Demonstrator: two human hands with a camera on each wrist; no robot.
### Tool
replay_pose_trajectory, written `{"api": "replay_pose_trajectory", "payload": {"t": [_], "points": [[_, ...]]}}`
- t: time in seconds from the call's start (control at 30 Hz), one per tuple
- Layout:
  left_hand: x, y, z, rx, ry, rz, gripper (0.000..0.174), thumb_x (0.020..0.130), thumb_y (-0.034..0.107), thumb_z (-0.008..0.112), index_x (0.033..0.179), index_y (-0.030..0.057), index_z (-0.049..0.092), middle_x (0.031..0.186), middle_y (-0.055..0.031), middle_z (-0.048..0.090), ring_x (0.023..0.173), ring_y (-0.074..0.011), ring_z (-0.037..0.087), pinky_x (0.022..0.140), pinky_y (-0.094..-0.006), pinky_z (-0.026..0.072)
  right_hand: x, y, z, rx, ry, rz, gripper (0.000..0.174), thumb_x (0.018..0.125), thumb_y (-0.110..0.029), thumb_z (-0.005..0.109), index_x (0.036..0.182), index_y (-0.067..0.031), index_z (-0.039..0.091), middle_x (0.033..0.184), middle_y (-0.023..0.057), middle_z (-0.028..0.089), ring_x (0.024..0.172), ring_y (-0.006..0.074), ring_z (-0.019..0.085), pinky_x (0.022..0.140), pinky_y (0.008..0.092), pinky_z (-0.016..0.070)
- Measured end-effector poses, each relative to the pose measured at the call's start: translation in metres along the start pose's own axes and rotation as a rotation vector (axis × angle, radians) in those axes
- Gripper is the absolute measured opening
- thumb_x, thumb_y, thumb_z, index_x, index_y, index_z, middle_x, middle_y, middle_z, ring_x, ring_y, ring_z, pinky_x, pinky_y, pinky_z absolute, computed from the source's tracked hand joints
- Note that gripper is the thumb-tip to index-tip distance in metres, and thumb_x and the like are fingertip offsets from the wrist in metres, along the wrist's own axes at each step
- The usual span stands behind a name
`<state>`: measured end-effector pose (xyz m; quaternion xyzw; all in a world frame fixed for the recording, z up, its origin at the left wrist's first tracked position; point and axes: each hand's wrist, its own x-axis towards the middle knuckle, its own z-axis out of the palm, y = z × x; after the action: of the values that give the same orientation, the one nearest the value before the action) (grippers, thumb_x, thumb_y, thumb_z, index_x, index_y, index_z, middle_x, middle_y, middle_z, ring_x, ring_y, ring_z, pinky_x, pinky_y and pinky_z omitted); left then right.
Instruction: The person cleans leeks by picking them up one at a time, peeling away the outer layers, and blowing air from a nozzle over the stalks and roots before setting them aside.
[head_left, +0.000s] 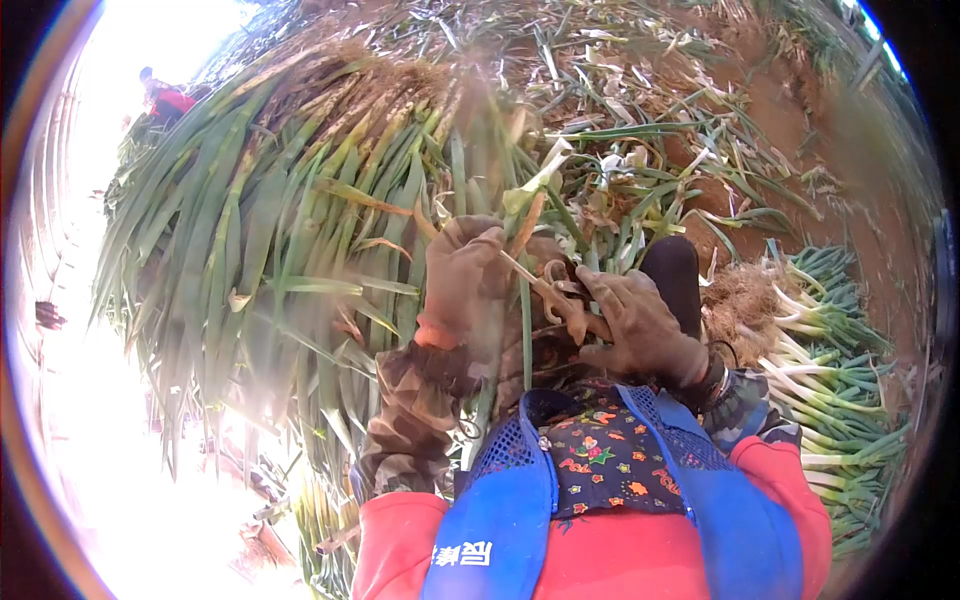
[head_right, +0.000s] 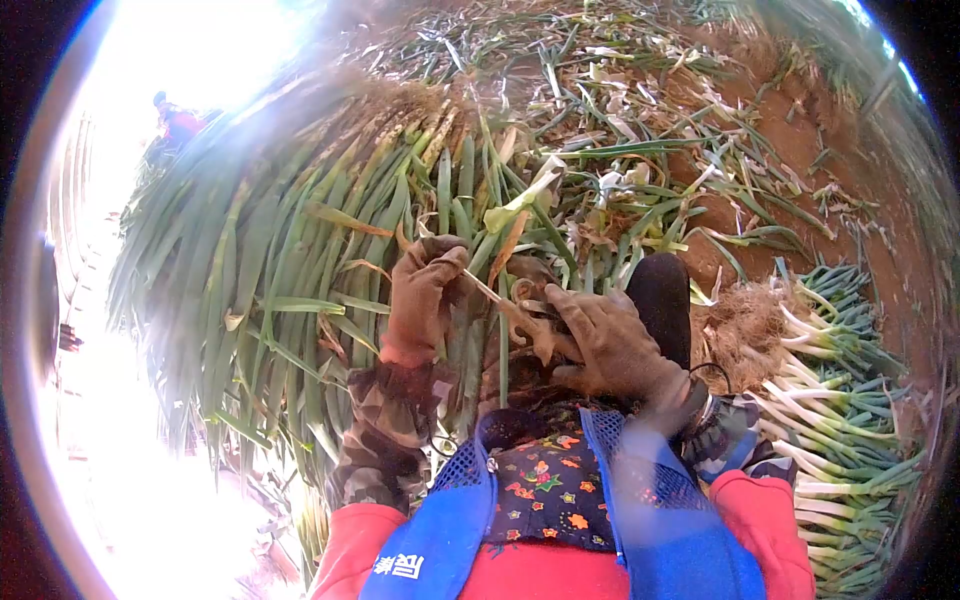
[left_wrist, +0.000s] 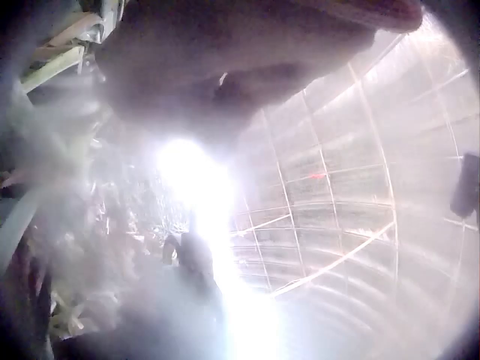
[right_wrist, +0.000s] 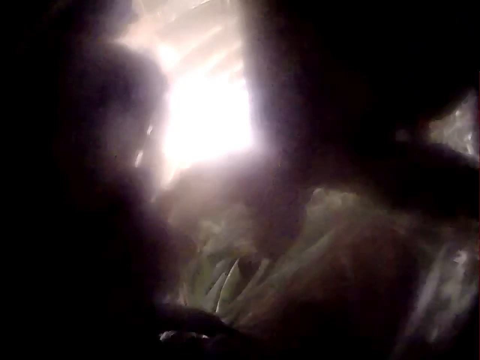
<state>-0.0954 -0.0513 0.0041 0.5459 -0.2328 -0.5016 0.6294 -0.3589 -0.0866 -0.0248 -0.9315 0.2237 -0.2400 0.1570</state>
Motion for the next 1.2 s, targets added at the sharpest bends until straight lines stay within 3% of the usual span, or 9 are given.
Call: {"api": "replay_pose_trajectory", "payload": {"t": [0.17, 0.2, 0.4, 0.57, 0.67, 0.77, 0.87, 1.07, 1.2], "points": [[0.039, 0.001, -0.025, 0.494, 0.026, 0.328, 0.025, 0.099, 0.018, 0.07, 0.118, 0.0021, 0.066, 0.095, -0.005, 0.071, 0.084, -0.0151, 0.069, 0.068, -0.0289, 0.0521, -0.004, 0.012, 0.013, 0.16, -0.09, 0.284, 0.088, 0.081, -0.03, 0.08, 0.154, -0.0005, 0.041, 0.128, 0.0225, 0.063, 0.118, 0.039, 0.063, 0.101, 0.045, 0.0487], [0.069, -0.014, -0.062, 1.129, 0.193, 0.758, 0.039, 0.095, 0.026, 0.074, 0.122, 0.0004, 0.063, 0.107, -0.0126, 0.072, 0.093, -0.0255, 0.07, 0.074, -0.0354, 0.0545, -0.004, 0.016, 0.013, 0.228, -0.077, 0.334, 0.087, 0.082, -0.028, 0.08, 0.154, -0.0007, 0.04, 0.129, 0.023, 0.063, 0.119, 0.0389, 0.063, 0.102, 0.0446, 0.0494], [0.048, 0.011, -0.108, 2.02, 0.486, 0.352, 0.05, 0.082, 0.036, 0.077, 0.119, 0.0046, 0.064, 0.102, -0.0223, 0.072, 0.096, -0.0385, 0.072, 0.082, -0.0486, 0.0569, -0.003, 0.043, 0.0, 0.632, 0.049, 0.521, 0.087, 0.082, -0.022, 0.08, 0.156, -0.0016, 0.037, 0.143, 0.0264, 0.057, 0.133, 0.0343, 0.059, 0.109, 0.0405, 0.0456], [0.07, -0.007, -0.12, 1.867, 0.399, 0.226, 0.03, 0.088, 0.027, 0.067, 0.109, 0.0073, 0.06, 0.086, -0.0161, 0.074, 0.082, -0.042, 0.073, 0.071, -0.054, 0.0562, -0.003, 0.049, -0.001, 0.842, -0.052, 0.574, 0.084, 0.084, -0.016, 0.08, 0.156, -0.0016, 0.038, 0.139, 0.0213, 0.06, 0.126, 0.0264, 0.06, 0.106, 0.0349, 0.0452], [0.049, -0.011, -0.106, 1.824, 0.318, 0.271, 0.026, 0.09, 0.025, 0.064, 0.109, 0.0078, 0.058, 0.082, -0.019, 0.072, 0.079, -0.0438, 0.072, 0.069, -0.0547, 0.056, -0.002, 0.044, -0.003, 0.864, -0.007, 0.569, 0.082, 0.082, -0.004, 0.071, 0.158, -0.0038, 0.039, 0.107, 0.005, 0.064, 0.096, 0.0138, 0.058, 0.089, 0.0295, 0.0486], [0.0, -0.021, -0.088, 1.831, 0.219, 0.248, 0.026, 0.093, 0.028, 0.06, 0.108, 0.0077, 0.055, 0.08, -0.0189, 0.071, 0.079, -0.0437, 0.072, 0.067, -0.0538, 0.0559, 0.003, 0.042, -0.011, 0.818, -0.023, 0.59, 0.079, 0.084, -0.008, 0.07, 0.157, -0.0024, 0.039, 0.11, 0.0087, 0.064, 0.097, 0.0166, 0.06, 0.092, 0.0311, 0.0488], [-0.058, -0.038, -0.063, 1.81, 0.137, 0.121, 0.027, 0.095, 0.03, 0.061, 0.108, 0.0083, 0.054, 0.078, -0.0167, 0.07, 0.077, -0.0424, 0.072, 0.066, -0.0546, 0.055, 0.005, 0.054, -0.001, 0.699, -0.094, 0.532, 0.083, 0.085, -0.022, 0.074, 0.155, 0.0014, 0.037, 0.139, 0.0238, 0.059, 0.128, 0.0339, 0.06, 0.106, 0.0396, 0.0461], [-0.134, -0.069, -0.051, 1.405, -0.067, -0.195, 0.052, 0.094, 0.04, 0.067, 0.132, 0.0041, 0.058, 0.106, -0.0253, 0.071, 0.095, -0.0479, 0.069, 0.084, -0.0531, 0.0545, 0.019, 0.041, 0.019, 0.464, -0.111, 0.271, 0.084, 0.085, -0.026, 0.074, 0.154, 0.0049, 0.037, 0.129, 0.0267, 0.063, 0.121, 0.0438, 0.061, 0.102, 0.0438, 0.0489], [-0.116, -0.002, -0.045, 1.344, -0.112, 0.001, 0.058, 0.094, 0.044, 0.068, 0.138, 0.0064, 0.058, 0.116, -0.023, 0.069, 0.106, -0.0417, 0.068, 0.09, -0.0498, 0.0524, 0.037, 0.04, 0.022, 0.395, -0.088, 0.276, 0.08, 0.086, -0.027, 0.072, 0.151, 0.006, 0.04, 0.119, 0.027, 0.066, 0.11, 0.0447, 0.065, 0.093, 0.0462, 0.0525]]}}
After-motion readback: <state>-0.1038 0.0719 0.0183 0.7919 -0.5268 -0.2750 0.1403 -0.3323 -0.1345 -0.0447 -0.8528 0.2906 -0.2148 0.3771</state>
